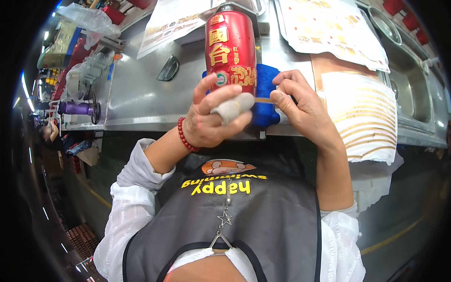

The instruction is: The person applies gold labels to a red cylindrical container, smoothing them with a green tool and wiping the surface with a cloth. They rotate the container to apply labels on different sides and place finished units on a nearby rack.

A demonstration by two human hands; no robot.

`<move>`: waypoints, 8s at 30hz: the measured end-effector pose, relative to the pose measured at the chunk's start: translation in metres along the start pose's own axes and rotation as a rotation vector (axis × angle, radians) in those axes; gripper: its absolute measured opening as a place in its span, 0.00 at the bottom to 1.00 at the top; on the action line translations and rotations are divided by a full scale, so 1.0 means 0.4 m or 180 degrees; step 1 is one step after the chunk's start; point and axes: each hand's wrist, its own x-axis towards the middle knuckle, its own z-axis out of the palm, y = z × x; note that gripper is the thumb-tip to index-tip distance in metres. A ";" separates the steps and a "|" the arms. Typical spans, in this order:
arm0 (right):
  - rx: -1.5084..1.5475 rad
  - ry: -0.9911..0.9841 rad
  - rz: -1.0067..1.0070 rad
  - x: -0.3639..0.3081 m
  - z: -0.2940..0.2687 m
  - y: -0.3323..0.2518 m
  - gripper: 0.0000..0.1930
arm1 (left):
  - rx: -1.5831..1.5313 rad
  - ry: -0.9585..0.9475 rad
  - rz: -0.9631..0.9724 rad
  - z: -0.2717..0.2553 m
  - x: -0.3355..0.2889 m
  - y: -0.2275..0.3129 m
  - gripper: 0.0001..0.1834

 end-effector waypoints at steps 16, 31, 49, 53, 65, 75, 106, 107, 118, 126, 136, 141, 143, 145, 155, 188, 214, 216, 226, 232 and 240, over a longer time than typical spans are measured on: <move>-0.0007 -0.0011 0.0134 -0.004 0.002 -0.009 0.13 | 0.0031 0.0229 -0.0080 -0.003 -0.041 -0.025 0.13; -0.0085 -0.0011 0.0056 0.005 0.006 -0.013 0.12 | 0.0028 0.0218 0.0074 0.018 -0.054 -0.035 0.15; -0.0144 0.0178 -0.0012 0.009 0.018 0.003 0.13 | 0.0082 0.0190 0.0079 0.024 -0.040 -0.031 0.15; -0.0171 0.0182 -0.0143 0.012 0.022 -0.008 0.13 | 0.0220 0.0339 -0.0103 0.022 -0.069 -0.029 0.15; -0.0195 0.0070 -0.0078 0.016 0.023 -0.006 0.12 | 0.0333 0.0472 -0.0163 0.018 -0.049 -0.021 0.14; -0.0252 0.0158 -0.0019 0.016 0.030 0.000 0.13 | 0.0074 0.0296 0.0204 0.029 -0.015 -0.036 0.14; -0.0566 0.0229 -0.0235 0.034 0.057 -0.004 0.12 | 0.0239 0.0405 -0.0274 0.032 -0.073 -0.013 0.14; -0.0576 0.0247 -0.0239 0.032 0.056 -0.003 0.12 | 0.0135 0.0411 -0.0285 0.032 -0.068 -0.014 0.14; -0.0746 0.0756 -0.0319 0.016 0.053 0.035 0.08 | 0.0887 -0.0225 -0.0305 0.017 0.046 -0.004 0.23; -0.1256 0.0985 -0.1094 -0.035 0.115 -0.012 0.20 | -0.0597 0.0685 -0.1607 0.039 -0.079 0.007 0.41; -0.1316 0.1037 -0.1460 -0.048 0.156 0.013 0.29 | -0.1783 0.0713 -0.2401 0.024 -0.031 -0.003 0.41; -0.1439 0.1024 -0.1529 -0.047 0.160 0.013 0.31 | -0.1528 0.0527 -0.2379 0.012 -0.004 0.001 0.44; -0.1450 0.1024 -0.1538 -0.048 0.159 0.014 0.32 | -0.1348 0.0445 -0.2348 0.012 0.006 0.002 0.44; -0.1452 0.1022 -0.1513 -0.046 0.160 0.012 0.32 | -0.1303 0.0343 -0.2382 0.013 0.008 0.000 0.44; -0.1445 0.0921 -0.1360 -0.053 0.158 0.010 0.30 | -0.1857 0.0541 -0.2447 0.020 0.001 0.001 0.45; -0.1243 0.0977 -0.1314 -0.047 0.166 0.019 0.32 | -0.3465 0.0769 -0.2921 0.019 -0.021 0.002 0.50; -0.1290 0.0837 -0.1318 -0.043 0.155 0.013 0.36 | -0.3278 0.0820 -0.2740 0.027 -0.004 0.012 0.46; -0.1317 0.0823 -0.1312 -0.044 0.154 0.010 0.36 | -0.3276 0.0834 -0.2816 0.031 -0.006 0.014 0.46; -0.1110 0.0952 -0.1165 -0.053 0.139 0.002 0.34 | -0.2512 0.0777 -0.2816 0.035 -0.012 0.019 0.50; 0.1549 0.1147 0.0305 -0.063 0.098 -0.058 0.10 | -0.0820 0.0050 -0.1861 0.001 -0.025 0.001 0.49; 0.1169 0.0295 0.0586 -0.002 0.088 -0.055 0.10 | -0.1169 0.0176 -0.1831 -0.001 -0.011 0.003 0.33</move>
